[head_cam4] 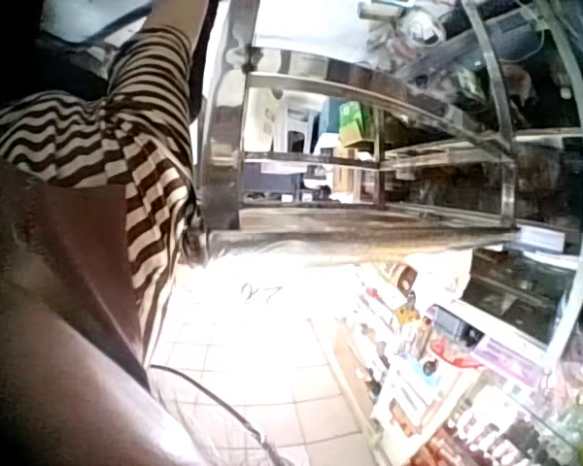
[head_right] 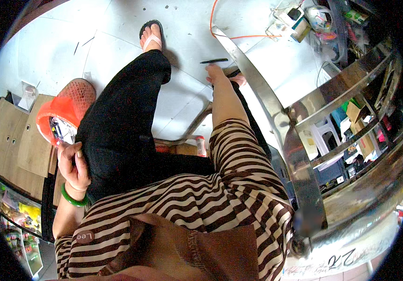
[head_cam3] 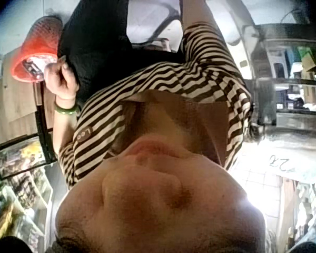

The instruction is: The person sits on a chair and repeatedly assembles black pens by inserting ink cartridges into barrels. They pick up a pen barrel, insert a cartridge, and place the assembled pen into a tray on the table. The process is repeated multiple times.

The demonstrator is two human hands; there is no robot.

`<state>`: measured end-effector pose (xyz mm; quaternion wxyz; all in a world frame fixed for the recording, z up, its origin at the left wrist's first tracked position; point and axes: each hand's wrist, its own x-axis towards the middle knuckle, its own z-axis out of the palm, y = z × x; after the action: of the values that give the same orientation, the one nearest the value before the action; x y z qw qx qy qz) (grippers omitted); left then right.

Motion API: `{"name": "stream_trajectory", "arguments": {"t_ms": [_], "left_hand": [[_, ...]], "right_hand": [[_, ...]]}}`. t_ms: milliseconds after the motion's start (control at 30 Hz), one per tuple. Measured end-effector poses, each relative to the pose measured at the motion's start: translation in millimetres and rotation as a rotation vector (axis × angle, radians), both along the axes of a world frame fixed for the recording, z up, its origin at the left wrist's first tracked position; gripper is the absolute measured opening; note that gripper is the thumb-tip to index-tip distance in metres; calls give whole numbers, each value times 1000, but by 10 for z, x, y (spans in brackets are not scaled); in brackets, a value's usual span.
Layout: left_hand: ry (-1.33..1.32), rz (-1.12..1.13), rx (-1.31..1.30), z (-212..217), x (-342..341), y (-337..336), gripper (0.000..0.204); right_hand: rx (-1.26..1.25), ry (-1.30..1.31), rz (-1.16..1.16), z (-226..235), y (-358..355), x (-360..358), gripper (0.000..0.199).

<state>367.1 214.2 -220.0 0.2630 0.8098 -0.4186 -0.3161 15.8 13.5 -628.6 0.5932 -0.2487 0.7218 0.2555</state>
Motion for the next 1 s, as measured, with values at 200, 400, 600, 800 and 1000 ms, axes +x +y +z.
{"name": "stream_trajectory", "arguments": {"t_ms": [200, 400, 600, 800, 1000], "left_hand": [[-24, 3, 34, -53, -17, 24, 12], [-40, 0, 54, -70, -10, -7, 11], [-54, -6, 74, -62, -21, 4, 13], [-48, 5, 86, -55, -27, 13, 13], [-32, 27, 72, -32, -65, 43, 13]], "right_hand": [[-70, -73, -171, 132, -64, 199, 46], [-105, -69, -284, -48, -172, 157, 44], [-208, 17, -330, -448, -129, -99, 39], [-441, 204, -375, -1083, 86, -230, 30], [-607, 99, -81, -1676, 155, -495, 19]]}}
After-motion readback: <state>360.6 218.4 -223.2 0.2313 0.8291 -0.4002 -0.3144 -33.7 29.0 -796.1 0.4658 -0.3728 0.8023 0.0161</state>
